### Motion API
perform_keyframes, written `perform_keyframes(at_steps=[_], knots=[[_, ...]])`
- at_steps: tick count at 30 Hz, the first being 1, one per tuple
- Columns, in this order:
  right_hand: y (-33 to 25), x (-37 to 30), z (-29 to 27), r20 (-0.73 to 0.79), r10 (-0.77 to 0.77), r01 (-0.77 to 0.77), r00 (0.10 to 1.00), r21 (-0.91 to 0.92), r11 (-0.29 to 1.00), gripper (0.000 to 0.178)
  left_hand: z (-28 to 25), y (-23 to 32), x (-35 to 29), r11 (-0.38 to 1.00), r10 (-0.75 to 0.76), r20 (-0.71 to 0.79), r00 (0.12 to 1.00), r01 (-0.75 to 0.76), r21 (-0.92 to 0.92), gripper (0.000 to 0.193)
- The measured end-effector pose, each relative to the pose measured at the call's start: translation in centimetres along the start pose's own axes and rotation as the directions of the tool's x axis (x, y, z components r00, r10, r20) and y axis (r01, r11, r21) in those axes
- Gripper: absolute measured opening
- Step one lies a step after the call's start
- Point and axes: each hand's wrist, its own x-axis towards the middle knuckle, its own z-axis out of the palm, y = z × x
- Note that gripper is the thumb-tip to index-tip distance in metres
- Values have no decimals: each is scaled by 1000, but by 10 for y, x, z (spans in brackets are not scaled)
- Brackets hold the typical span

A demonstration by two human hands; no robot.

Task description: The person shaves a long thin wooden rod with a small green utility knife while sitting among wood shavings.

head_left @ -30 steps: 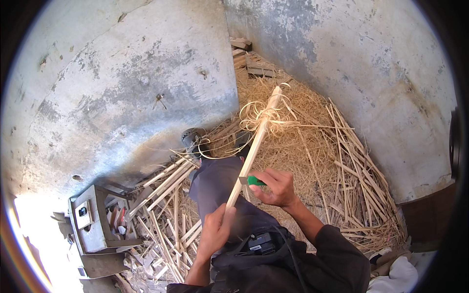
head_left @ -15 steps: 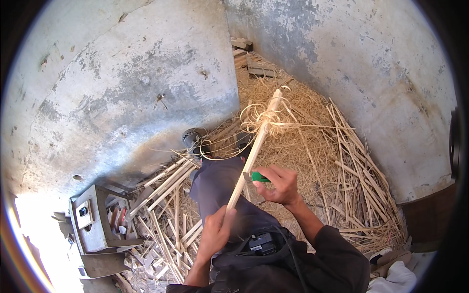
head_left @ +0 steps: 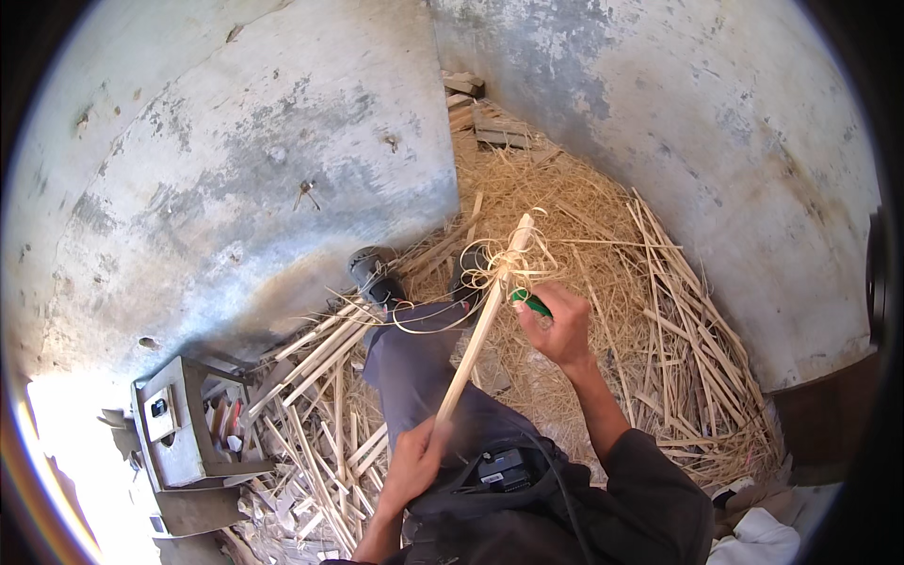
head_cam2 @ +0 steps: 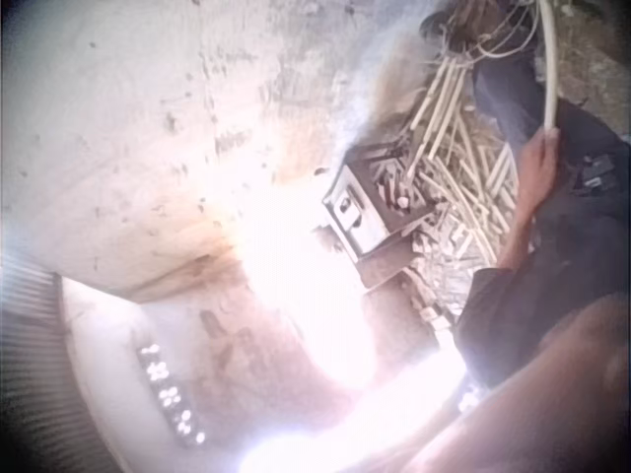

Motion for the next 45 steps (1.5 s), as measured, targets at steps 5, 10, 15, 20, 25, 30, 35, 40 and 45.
perform_keyframes(at_steps=[5, 10, 15, 20, 25, 30, 35, 40, 45], knots=[[-1, 1, 5, -15, 43, -42, 999, 54, 998, 25, -1, 1, 2, 1000, 13, -3, 1000, -13, -24, 34], [-2, 4, -2, 7, 46, -46, 999, -10, 999, 24, -2, 3, 2, 999, -17, -17, 1000, 18, 29, 31], [3, 1, -4, 21, 19, -18, 1000, -73, 997, 23, 0, 4, 0, 998, 21, -2, 1000, -21, 55, 30], [6, 1, -6, 45, 80, -79, 996, -27, 997, 26, 0, 6, 2, 999, 14, 56, 998, -12, -41, 38], [17, 1, -7, 56, 110, -112, 992, 33, 993, 27, -4, 4, 8, 969, -62, 153, 986, 96, -227, 31], [10, 5, -10, 51, 162, -167, 985, 103, 981, 29, -4, 1, 12, 951, -11, 162, 987, 61, -303, 29], [0, 0, -10, 79, 158, -163, 984, 73, 984, 28, -3, 18, 16, 974, 11, 86, 996, 9, -227, 28], [-20, -12, -2, 153, 120, -144, 981, 153, 978, 28, -5, 35, 20, 972, 29, 7, 1000, -27, -235, 27], [-30, -19, 5, 185, 1, -39, 983, 200, 979, 27, -6, 37, 24, 981, 76, 17, 997, -72, -178, 31]])
